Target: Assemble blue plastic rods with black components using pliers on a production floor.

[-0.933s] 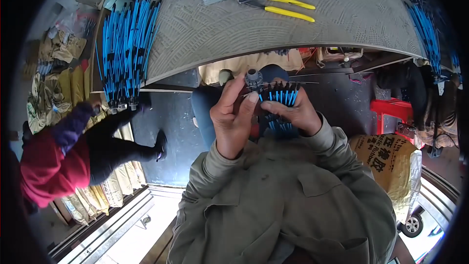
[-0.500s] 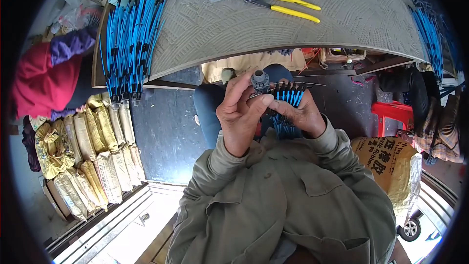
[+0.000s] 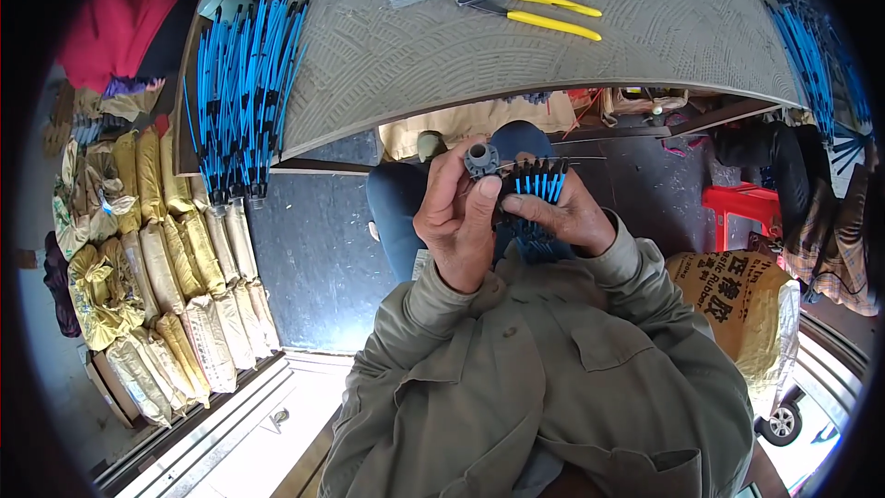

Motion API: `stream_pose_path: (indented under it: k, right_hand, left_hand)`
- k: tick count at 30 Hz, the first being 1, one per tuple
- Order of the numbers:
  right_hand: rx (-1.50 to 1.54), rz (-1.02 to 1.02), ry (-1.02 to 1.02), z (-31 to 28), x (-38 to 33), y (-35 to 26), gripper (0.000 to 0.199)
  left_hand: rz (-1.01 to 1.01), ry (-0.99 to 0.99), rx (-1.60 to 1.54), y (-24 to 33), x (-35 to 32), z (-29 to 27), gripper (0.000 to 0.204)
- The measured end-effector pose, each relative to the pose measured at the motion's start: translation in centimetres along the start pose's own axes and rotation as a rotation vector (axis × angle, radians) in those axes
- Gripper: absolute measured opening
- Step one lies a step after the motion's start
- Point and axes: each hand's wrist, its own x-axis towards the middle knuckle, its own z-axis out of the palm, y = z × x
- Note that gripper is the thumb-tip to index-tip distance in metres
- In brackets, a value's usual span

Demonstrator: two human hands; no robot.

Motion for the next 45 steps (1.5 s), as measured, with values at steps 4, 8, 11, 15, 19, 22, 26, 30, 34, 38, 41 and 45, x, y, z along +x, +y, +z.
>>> stream_pose_path:
  k: [4,8,11,15,19,22,26,30,34,38,41,45]
  right_hand:
    - [-0.047,-0.030,0.010,-0.1,0.1,0.5,0.031]
    - [-0.145,-0.152,0.080,0.4,0.6,1.0,0.032]
    - [-0.193,-0.245,0.161,0.5,0.7,1.0,0.031]
    - [-0.049,-0.074,0.032,-0.3,1.0,1.0,0.038]
    - [-0.052,-0.255,0.014,-0.8,1.4,1.2,0.043]
    - [0.108,-0.477,0.062,-0.7,2.0,0.7,0.047]
    - [0.189,-0.721,0.227,0.0,2.4,1.0,0.043]
    - [0.034,-0.632,0.248,-1.1,1.6,1.7,0.048]
    - [-0.065,-0.742,0.128,-1.2,2.3,1.5,0.047]
    - [0.231,-0.531,0.299,1.0,1.8,-0.4,0.037]
    - [0.132,-0.341,0.243,0.9,0.7,-0.6,0.032]
    - [-0.095,-0.219,0.151,0.5,0.5,-0.6,0.030]
  left_hand:
    - [-0.016,0.005,-0.017,0.1,0.2,-0.1,0.036]
    - [-0.042,0.009,-0.068,0.2,0.4,-0.4,0.036]
    - [-0.074,0.003,-0.113,0.6,0.5,-0.6,0.036]
    - [-0.140,0.003,-0.146,1.0,0.6,-0.7,0.036]
    - [-0.084,-0.034,-0.087,0.6,0.2,-1.0,0.036]
    - [-0.030,-0.011,0.003,0.7,0.1,-0.8,0.040]
    - [-0.013,-0.031,0.000,0.7,0.2,-1.0,0.036]
    - [-0.050,-0.061,-0.019,1.1,0.2,-0.8,0.035]
    - [-0.030,-0.041,-0.023,0.8,0.1,-1.2,0.035]
    - [-0.076,-0.023,-0.081,0.7,0.1,-1.3,0.035]
    - [-0.074,-0.014,-0.084,0.8,0.2,-1.1,0.034]
    - [-0.076,-0.018,-0.087,1.0,0.0,-1.0,0.034]
